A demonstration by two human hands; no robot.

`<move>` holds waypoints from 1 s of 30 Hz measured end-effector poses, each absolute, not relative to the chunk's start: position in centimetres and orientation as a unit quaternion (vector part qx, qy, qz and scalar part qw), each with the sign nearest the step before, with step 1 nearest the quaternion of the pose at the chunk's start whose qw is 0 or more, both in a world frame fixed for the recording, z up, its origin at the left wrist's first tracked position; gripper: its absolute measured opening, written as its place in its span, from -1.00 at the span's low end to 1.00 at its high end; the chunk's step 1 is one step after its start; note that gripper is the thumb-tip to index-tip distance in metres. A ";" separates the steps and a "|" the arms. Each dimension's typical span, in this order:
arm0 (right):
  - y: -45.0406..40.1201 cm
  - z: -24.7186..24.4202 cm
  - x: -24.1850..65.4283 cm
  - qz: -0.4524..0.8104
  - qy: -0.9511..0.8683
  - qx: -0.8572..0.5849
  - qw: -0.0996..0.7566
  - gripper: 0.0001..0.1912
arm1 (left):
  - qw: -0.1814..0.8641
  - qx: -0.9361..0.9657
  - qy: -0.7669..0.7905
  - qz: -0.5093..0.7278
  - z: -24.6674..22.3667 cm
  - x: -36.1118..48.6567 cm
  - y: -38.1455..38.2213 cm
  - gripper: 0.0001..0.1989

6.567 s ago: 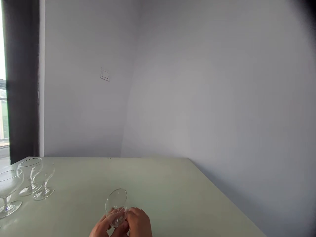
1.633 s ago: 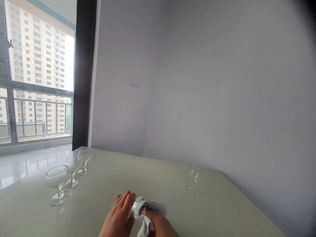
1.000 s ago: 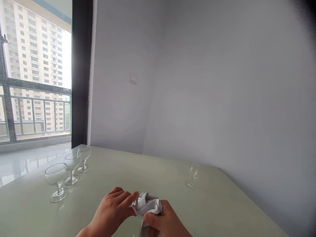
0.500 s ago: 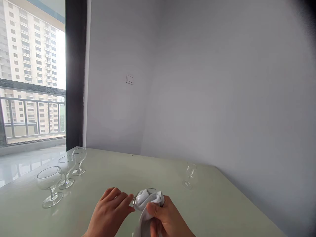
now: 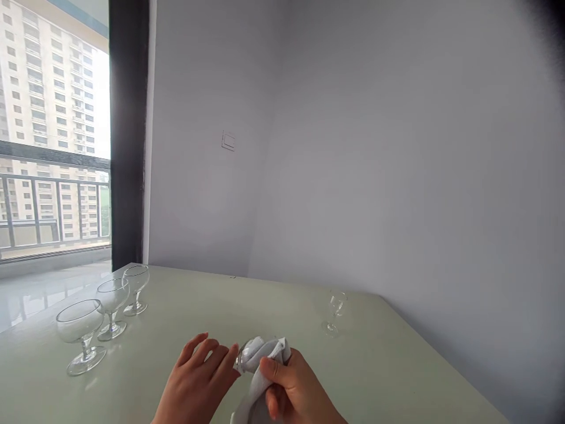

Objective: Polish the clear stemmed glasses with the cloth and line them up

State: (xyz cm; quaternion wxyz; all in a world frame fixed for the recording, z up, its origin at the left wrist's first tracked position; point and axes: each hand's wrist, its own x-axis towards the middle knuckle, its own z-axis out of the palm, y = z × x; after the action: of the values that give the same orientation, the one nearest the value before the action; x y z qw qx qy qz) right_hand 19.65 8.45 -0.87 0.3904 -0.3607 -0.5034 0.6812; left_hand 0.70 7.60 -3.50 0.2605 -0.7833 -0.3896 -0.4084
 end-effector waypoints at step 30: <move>5.3 3.5 23.3 0.384 -0.795 -0.409 0.231 -0.90 | -0.595 -0.668 -0.364 -0.260 -2.7 0.5 7.3 -0.39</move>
State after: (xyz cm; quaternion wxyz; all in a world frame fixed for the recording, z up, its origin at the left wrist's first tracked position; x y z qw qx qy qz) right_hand 23.32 5.31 3.50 0.2307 -0.4090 -0.7949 0.3842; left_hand 0.51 7.34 -2.72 -0.5951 -0.6677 -0.3640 -0.2599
